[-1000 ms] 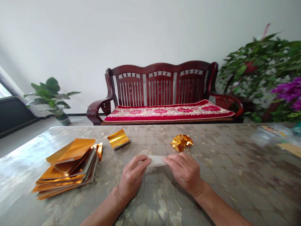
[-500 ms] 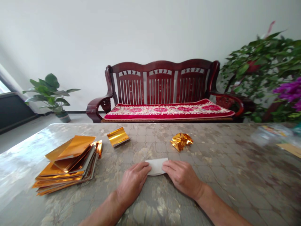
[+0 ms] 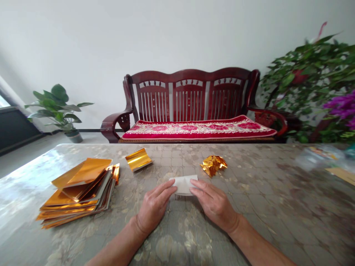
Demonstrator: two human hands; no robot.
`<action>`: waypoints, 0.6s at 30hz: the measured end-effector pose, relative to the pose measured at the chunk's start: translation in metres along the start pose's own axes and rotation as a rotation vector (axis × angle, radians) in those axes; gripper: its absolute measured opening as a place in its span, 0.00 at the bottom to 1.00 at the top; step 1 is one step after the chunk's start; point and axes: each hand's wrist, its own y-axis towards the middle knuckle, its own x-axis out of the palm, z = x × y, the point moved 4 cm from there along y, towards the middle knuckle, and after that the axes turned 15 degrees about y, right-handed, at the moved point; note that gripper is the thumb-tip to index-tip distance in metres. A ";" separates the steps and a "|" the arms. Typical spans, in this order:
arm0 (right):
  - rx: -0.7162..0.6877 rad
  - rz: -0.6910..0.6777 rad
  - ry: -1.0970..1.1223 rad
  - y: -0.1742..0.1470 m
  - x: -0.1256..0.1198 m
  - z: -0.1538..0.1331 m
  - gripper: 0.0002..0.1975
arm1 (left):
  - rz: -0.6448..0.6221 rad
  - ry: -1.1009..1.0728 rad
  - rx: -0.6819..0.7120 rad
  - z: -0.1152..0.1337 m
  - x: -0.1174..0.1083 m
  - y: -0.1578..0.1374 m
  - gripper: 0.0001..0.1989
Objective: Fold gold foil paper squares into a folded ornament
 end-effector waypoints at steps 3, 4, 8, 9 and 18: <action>0.056 -0.039 0.007 -0.005 0.005 0.005 0.14 | -0.104 -0.031 -0.019 0.001 0.007 -0.006 0.11; 0.073 -0.060 0.014 -0.007 0.007 0.006 0.14 | -0.136 -0.042 -0.032 0.002 0.008 -0.008 0.11; 0.106 -0.190 0.028 -0.011 0.013 0.009 0.12 | -0.215 -0.067 -0.071 0.004 0.011 -0.012 0.10; 0.116 -0.231 0.014 -0.011 0.014 0.009 0.11 | -0.233 -0.062 -0.070 0.005 0.010 -0.012 0.09; 0.131 -0.372 -0.113 -0.006 0.015 0.003 0.08 | -0.364 0.008 -0.037 0.009 0.008 -0.004 0.09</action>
